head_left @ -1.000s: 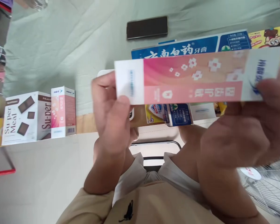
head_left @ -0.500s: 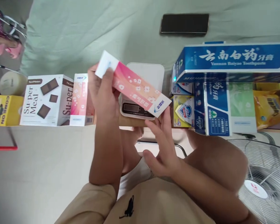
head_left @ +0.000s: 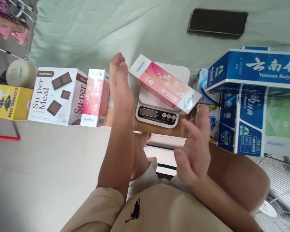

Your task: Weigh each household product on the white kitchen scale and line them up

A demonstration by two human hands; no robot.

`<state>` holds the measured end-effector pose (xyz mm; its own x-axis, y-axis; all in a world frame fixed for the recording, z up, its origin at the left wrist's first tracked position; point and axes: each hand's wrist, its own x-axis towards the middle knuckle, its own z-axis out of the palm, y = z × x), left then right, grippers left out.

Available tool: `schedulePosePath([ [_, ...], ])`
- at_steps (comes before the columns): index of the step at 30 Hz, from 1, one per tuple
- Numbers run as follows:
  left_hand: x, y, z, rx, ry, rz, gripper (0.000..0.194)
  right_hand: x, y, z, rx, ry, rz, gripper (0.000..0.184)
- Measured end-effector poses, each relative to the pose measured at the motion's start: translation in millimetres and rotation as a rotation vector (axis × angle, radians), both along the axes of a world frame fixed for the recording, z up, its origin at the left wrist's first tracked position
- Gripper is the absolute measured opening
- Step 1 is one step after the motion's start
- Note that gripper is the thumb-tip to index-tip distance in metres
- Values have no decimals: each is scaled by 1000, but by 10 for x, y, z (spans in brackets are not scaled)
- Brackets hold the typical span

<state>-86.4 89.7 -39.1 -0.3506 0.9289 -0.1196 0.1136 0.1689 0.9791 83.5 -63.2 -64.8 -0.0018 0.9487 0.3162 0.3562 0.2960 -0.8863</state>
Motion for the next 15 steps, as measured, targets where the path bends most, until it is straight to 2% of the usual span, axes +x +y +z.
schedulePosePath([
  [3, -13, 23, -41, 68, -43, 58, 37, 29, -44, 37, -6, -7, -45, 69],
  [7, 9, 5, -63, 109, -123, 35, 35, 40, -59, 17, -10, 38, -51, 70],
  [10, 58, -62, -18, 125, -147, 22, 34, 32, -57, -14, -21, 21, -54, 66],
  [15, 110, -123, 61, 141, -139, -11, 45, 23, -47, 13, -71, -20, -51, 55],
])
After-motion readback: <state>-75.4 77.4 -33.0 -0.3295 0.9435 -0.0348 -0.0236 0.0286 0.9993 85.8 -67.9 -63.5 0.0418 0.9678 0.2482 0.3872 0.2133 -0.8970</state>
